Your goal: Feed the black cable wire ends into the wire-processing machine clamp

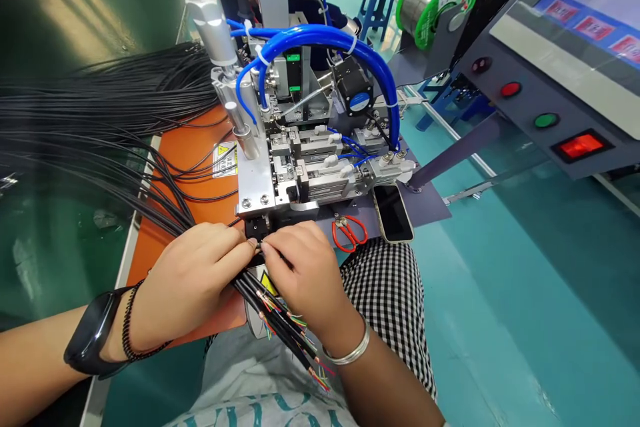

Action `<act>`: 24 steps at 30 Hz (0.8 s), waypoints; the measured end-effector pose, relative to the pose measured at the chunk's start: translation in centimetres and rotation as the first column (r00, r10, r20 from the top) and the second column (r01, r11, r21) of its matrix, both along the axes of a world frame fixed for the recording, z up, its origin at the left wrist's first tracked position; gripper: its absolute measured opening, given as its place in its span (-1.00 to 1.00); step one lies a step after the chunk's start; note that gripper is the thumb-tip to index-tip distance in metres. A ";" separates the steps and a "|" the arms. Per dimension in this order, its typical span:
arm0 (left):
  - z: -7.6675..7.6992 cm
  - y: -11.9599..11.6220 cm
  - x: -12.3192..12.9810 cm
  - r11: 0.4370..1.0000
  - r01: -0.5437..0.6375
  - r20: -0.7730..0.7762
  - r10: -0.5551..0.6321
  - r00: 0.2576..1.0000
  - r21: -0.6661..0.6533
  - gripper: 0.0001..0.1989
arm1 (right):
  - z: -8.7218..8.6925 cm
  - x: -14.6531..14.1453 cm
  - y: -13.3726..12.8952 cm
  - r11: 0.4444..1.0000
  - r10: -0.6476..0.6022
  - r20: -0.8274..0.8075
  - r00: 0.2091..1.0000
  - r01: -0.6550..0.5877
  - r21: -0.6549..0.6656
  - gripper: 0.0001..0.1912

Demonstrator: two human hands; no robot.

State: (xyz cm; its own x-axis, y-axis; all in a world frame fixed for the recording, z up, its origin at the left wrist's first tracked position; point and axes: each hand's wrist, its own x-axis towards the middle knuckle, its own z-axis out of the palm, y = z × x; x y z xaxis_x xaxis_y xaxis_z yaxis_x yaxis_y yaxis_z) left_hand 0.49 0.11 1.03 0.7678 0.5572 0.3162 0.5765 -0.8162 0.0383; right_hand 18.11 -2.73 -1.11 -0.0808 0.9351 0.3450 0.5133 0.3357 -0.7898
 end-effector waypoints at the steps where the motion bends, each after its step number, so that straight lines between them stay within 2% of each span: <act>1: 0.0 0.0 0.0 1.000 -0.010 0.005 0.011 1.000 -0.009 -0.84 | -0.1 0.1 0.0 0.999 -0.026 -0.044 0.999 0.024 -0.037 -0.86; 5: -0.1 0.1 0.1 0.998 -0.057 0.028 0.058 0.998 -0.023 -0.84 | -0.6 0.1 0.1 0.982 -0.101 -0.257 0.961 0.055 -0.181 -0.96; 8: 0.0 0.0 0.1 0.998 -0.061 0.018 0.061 0.998 -0.026 -0.84 | -0.8 -0.1 0.1 0.976 -0.100 -0.314 0.944 0.032 -0.214 -0.97; 11: 0.3 -0.5 -0.2 0.994 -0.031 -0.007 0.030 1.000 -0.103 -0.91 | -1.2 -0.1 0.3 0.967 -0.115 -0.351 0.929 0.024 -0.253 -0.95; 14: 0.3 -1.0 -0.6 0.984 -0.016 -0.035 0.010 0.999 -0.177 -0.50 | -1.5 0.2 0.6 0.958 -0.108 -0.380 0.919 -0.006 -0.287 -0.88; 15: 0.2 -1.1 -0.7 0.984 -0.011 -0.041 0.004 0.999 -0.179 -0.42 | -1.6 0.3 0.7 0.951 -0.108 -0.385 0.917 -0.018 -0.310 -0.87; 21: -1.0 -0.1 -0.7 0.991 0.038 0.006 -0.037 0.999 -0.130 -0.59 | -1.4 1.3 0.8 0.862 -0.166 -0.351 0.922 -0.037 -0.506 -0.87; 24: -1.0 0.2 -0.8 0.988 0.051 0.053 -0.043 0.998 -0.144 -0.57 | -1.5 2.0 0.8 0.859 -0.108 -0.487 0.867 -0.165 -0.485 -0.94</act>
